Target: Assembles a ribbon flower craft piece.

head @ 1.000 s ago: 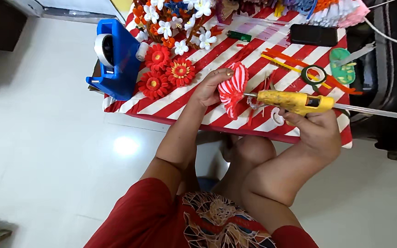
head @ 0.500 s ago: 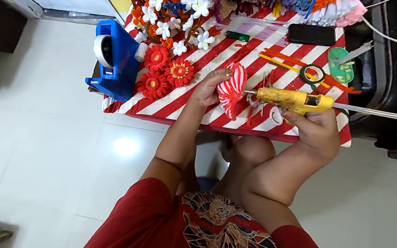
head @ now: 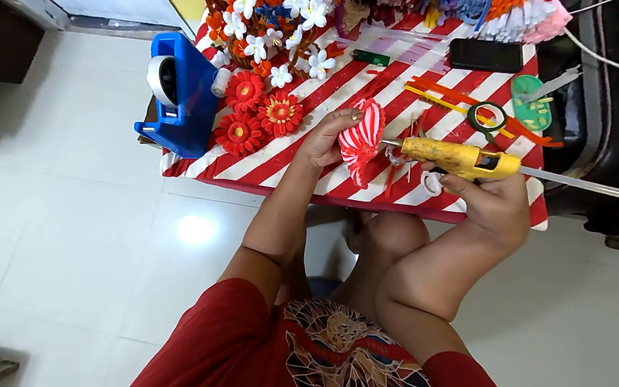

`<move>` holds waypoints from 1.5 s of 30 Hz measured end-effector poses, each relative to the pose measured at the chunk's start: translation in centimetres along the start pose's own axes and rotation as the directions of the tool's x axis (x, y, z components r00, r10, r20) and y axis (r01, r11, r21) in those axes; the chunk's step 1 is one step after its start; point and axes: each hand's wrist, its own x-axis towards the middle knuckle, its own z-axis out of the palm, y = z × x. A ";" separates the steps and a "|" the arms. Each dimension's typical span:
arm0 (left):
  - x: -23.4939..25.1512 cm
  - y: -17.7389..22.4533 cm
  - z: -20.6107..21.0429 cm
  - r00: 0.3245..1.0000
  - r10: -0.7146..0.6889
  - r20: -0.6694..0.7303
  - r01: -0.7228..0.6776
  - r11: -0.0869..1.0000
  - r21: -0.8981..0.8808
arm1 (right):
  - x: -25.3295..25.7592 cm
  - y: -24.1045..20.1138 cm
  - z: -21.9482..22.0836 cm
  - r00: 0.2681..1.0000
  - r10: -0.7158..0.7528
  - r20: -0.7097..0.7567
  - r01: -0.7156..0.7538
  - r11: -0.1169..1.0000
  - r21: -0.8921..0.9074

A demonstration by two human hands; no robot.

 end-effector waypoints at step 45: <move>-0.2 0.0 0.1 0.999 -0.012 0.040 0.011 1.000 0.022 | 0.4 -0.3 0.6 0.999 -0.030 -0.036 0.031 0.999 0.016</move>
